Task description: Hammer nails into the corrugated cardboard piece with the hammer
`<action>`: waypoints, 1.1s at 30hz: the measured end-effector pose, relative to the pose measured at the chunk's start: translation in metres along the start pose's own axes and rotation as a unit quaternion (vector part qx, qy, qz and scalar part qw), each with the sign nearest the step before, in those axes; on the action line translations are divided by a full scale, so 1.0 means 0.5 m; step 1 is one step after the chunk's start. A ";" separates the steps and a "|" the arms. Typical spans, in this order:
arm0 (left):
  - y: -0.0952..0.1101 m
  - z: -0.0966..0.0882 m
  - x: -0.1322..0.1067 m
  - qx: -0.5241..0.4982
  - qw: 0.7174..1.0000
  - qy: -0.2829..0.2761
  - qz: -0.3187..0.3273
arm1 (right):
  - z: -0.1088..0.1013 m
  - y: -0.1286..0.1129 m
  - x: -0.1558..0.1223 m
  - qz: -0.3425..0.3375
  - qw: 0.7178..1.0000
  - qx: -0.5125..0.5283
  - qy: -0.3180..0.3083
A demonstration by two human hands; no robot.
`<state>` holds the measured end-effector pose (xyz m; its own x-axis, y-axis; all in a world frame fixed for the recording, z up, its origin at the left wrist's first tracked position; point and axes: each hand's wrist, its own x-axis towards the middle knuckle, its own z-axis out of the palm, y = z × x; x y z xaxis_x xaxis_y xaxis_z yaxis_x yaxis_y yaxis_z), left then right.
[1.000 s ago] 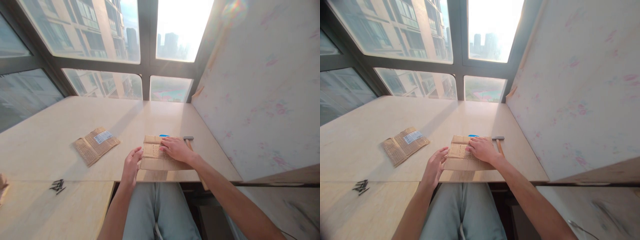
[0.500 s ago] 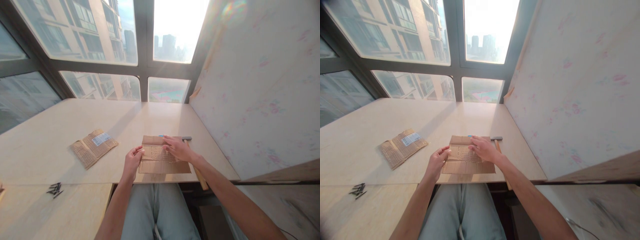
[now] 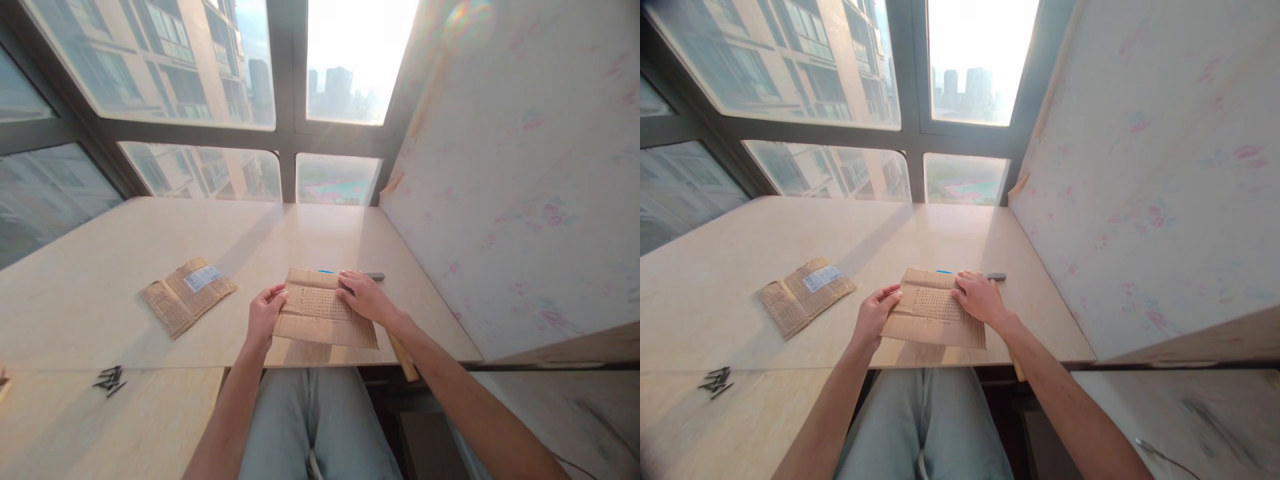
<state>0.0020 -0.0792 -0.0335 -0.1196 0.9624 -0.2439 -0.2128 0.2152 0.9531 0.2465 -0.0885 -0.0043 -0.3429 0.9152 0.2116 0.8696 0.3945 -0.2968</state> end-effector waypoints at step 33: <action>0.063 0.041 0.021 0.459 0.764 -0.182 0.415 | -0.010 -0.059 0.020 -0.003 0.989 -0.132 -0.061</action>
<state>0.0138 -0.0590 -0.0024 0.4697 0.7766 0.4198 0.5799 -0.6300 0.5165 0.2191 -0.0913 0.0112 -0.3746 0.9224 0.0940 0.9244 0.3794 -0.0388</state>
